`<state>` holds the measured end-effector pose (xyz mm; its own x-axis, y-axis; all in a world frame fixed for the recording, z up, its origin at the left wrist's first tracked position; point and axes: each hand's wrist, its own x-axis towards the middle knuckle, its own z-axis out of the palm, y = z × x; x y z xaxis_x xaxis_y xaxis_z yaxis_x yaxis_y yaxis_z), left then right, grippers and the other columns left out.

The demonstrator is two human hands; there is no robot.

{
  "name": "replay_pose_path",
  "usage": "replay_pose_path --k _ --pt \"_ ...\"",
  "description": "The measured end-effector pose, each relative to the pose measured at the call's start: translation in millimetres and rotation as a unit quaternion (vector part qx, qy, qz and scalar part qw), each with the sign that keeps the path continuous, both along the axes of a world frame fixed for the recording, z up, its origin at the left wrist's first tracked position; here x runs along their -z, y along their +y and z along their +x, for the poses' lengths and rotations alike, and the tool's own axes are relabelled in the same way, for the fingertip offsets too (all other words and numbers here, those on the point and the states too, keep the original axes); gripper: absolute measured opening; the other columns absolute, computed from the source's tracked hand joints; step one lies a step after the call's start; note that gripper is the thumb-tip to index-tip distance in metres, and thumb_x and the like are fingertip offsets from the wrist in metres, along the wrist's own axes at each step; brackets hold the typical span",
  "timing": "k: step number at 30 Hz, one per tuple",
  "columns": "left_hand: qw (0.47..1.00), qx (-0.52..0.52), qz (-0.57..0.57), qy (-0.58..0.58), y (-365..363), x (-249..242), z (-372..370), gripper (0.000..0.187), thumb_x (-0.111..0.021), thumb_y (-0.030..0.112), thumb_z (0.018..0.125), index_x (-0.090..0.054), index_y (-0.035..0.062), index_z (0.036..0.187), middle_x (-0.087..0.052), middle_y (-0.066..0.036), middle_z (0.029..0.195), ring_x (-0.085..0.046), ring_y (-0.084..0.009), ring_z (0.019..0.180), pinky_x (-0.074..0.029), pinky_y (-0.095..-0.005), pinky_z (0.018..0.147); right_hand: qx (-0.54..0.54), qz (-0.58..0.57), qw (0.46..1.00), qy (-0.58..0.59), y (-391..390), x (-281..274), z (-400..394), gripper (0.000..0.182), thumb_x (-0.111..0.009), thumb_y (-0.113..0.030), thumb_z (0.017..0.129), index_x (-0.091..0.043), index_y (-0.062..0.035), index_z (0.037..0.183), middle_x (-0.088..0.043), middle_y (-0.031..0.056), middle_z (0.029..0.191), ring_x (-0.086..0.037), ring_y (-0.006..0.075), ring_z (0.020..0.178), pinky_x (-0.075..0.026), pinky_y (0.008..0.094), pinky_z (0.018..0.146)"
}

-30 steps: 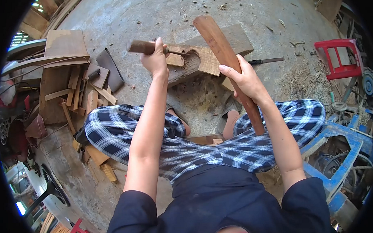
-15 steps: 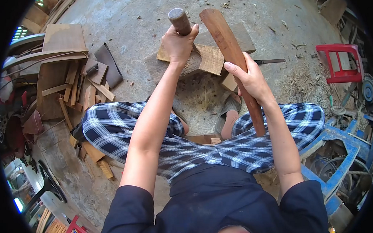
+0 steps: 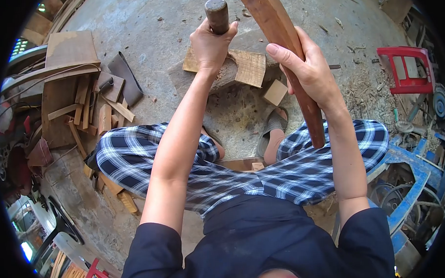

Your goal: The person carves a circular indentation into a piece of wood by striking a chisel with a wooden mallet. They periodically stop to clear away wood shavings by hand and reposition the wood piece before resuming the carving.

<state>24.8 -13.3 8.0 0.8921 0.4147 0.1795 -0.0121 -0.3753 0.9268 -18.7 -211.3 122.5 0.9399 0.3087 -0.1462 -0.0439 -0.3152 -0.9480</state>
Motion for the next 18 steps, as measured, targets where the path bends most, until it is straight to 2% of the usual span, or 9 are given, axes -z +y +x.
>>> replay_pose_path --k 2,4,17,18 --pt "1.000 -0.008 -0.001 -0.001 0.0 -0.3 2.2 0.033 -0.087 0.032 0.078 -0.074 0.0030 0.085 -0.075 -0.006 0.079 -0.068 -0.0100 0.071 -0.055 -0.0302 0.069 -0.002 0.011 1.000 -0.008 3.3 -0.4 0.3 0.070 -0.074 -0.050 0.088 -0.056 0.0057 0.126 -0.059 0.0070 0.078 -0.058 0.0119 0.048 -0.048 0.0251 0.040" --pt "1.000 -0.011 0.008 0.006 1.0 -1.5 4.3 0.027 -0.084 0.026 0.079 -0.072 0.0045 0.089 -0.077 -0.008 0.082 -0.071 -0.0134 0.074 -0.057 -0.0344 0.071 -0.007 -0.005 1.000 0.017 6.1 -1.1 -1.6 0.071 -0.075 -0.050 0.088 -0.055 0.0061 0.127 -0.059 0.0070 0.078 -0.058 0.0117 0.048 -0.048 0.0247 0.039" --pt "1.000 -0.016 0.004 0.025 -2.9 3.6 8.9 0.029 -0.085 0.029 0.077 -0.073 0.0054 0.089 -0.076 -0.008 0.081 -0.073 -0.0166 0.074 -0.058 -0.0358 0.072 -0.002 -0.024 1.000 0.020 -0.2 -4.0 1.6 0.070 -0.074 -0.050 0.089 -0.055 0.0051 0.128 -0.059 0.0066 0.077 -0.058 0.0117 0.048 -0.050 0.0240 0.041" --pt "0.999 -0.014 0.015 0.025 -3.9 3.3 9.6 0.029 -0.084 0.029 0.077 -0.073 0.0059 0.089 -0.076 -0.009 0.081 -0.073 -0.0174 0.073 -0.058 -0.0361 0.072 -0.013 -0.010 1.000 -0.007 0.6 -8.6 6.1 0.069 -0.074 -0.048 0.089 -0.056 0.0048 0.128 -0.061 0.0075 0.079 -0.059 0.0114 0.049 -0.048 0.0231 0.040"
